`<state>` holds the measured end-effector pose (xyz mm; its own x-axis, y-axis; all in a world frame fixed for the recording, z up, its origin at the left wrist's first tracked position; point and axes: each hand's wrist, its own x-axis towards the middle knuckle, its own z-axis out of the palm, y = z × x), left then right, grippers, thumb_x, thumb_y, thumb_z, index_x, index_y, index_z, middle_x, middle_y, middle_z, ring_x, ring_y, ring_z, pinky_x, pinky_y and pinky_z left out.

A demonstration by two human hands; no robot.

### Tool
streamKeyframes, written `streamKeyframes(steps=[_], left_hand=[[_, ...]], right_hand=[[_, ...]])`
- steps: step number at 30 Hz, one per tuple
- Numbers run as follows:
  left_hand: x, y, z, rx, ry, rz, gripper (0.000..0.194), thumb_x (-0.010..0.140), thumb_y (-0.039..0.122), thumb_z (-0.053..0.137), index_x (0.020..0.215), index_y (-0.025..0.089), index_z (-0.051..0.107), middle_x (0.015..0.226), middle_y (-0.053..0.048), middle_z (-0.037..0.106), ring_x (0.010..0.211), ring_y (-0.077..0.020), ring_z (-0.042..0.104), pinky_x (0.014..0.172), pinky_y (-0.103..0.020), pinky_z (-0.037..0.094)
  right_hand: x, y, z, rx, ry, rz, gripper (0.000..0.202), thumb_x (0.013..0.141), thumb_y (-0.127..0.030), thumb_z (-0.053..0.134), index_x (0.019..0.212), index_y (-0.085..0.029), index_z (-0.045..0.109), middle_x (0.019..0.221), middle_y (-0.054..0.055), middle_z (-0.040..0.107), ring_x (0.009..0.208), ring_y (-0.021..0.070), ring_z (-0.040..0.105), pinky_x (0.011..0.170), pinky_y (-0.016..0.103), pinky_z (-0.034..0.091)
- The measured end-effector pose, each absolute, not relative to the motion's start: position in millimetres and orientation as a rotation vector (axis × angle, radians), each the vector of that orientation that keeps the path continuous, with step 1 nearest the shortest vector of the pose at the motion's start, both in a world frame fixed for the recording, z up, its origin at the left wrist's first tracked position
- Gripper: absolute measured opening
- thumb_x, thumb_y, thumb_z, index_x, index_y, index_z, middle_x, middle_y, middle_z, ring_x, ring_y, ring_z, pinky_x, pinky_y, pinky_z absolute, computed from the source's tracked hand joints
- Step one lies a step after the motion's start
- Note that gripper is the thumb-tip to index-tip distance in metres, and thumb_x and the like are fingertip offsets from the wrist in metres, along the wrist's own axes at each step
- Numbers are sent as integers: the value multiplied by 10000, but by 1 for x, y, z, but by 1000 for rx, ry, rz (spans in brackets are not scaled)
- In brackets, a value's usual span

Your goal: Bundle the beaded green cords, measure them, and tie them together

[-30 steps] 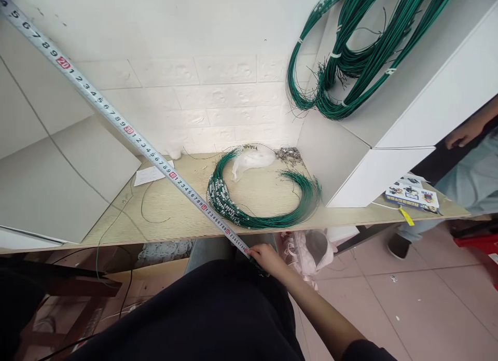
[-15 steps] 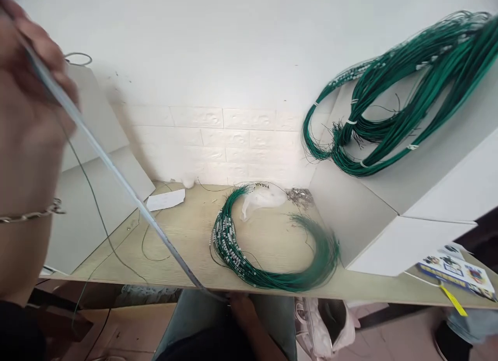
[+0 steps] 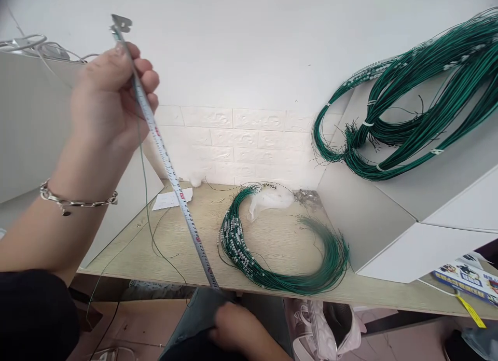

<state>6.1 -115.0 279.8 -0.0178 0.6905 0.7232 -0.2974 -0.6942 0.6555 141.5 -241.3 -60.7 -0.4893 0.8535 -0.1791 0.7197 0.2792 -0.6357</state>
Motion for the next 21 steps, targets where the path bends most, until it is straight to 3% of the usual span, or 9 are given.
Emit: streamKeyframes(steps=[2,3,5,7,9,11,13,17,21], left_hand=[[14,-112,280,1606,413,1743,100,805,253,492,773,177,548,818,-27,574,747,-122,520,522,-214,372],[17,-112,280,1619,407,1736,107,805,265,491,774,181,549,826,-27,580,753,-125,525,516,-213,372],[22,-110,280,1620,396,1738,122,807,283,487,773,186,552,827,-22,583,749,-123,523,505,-212,364],[24,-109,279,1593,390,1731,115,806,280,490,767,191,552,807,-10,575,709,-107,498,504,-216,350],[24,-106,279,1542,394,1718,100,809,263,486,758,199,543,754,8,552,645,-86,447,513,-228,333],[21,-102,277,1471,402,1708,91,817,231,471,750,208,527,703,24,518,599,-74,387,525,-238,313],[16,-97,275,1388,383,1701,111,824,198,450,733,209,512,667,33,492,576,-70,338,521,-239,288],[4,-90,269,1205,333,1643,138,828,178,423,714,203,496,604,40,464,550,-66,303,489,-240,247],[-8,-86,263,1070,372,1669,121,821,195,442,720,196,510,572,46,473,581,-61,360,491,-245,240]], right_hand=[[135,-240,-2,-1171,-2213,1096,271,775,-372,468,985,-288,617,847,8,645,788,169,597,697,279,460],[129,-236,25,-1089,-2017,1078,437,775,-395,480,1193,-268,473,1065,39,580,972,186,535,816,307,424],[111,-220,68,-938,-1773,1121,779,719,-452,556,1356,-242,159,1328,83,331,1201,225,325,954,390,301],[91,-202,93,-730,-1542,1343,861,682,-467,596,1351,-238,105,1229,93,419,1116,193,414,901,374,356],[78,-191,105,-507,-1323,1617,613,720,-499,538,1226,-220,332,813,15,539,704,107,537,672,284,460],[80,-190,111,-403,-1241,1738,373,753,-513,483,933,-187,499,514,-78,339,395,34,314,404,170,350],[100,-197,118,-452,-1286,1621,316,771,-490,473,764,-175,500,456,-93,229,360,22,176,330,139,183],[178,-204,143,-693,-1442,1234,295,782,-470,461,744,-184,524,430,-87,227,349,24,188,341,154,148],[255,-169,176,-932,-1444,880,267,767,-440,478,719,-179,504,445,-94,176,345,9,158,366,161,128]])
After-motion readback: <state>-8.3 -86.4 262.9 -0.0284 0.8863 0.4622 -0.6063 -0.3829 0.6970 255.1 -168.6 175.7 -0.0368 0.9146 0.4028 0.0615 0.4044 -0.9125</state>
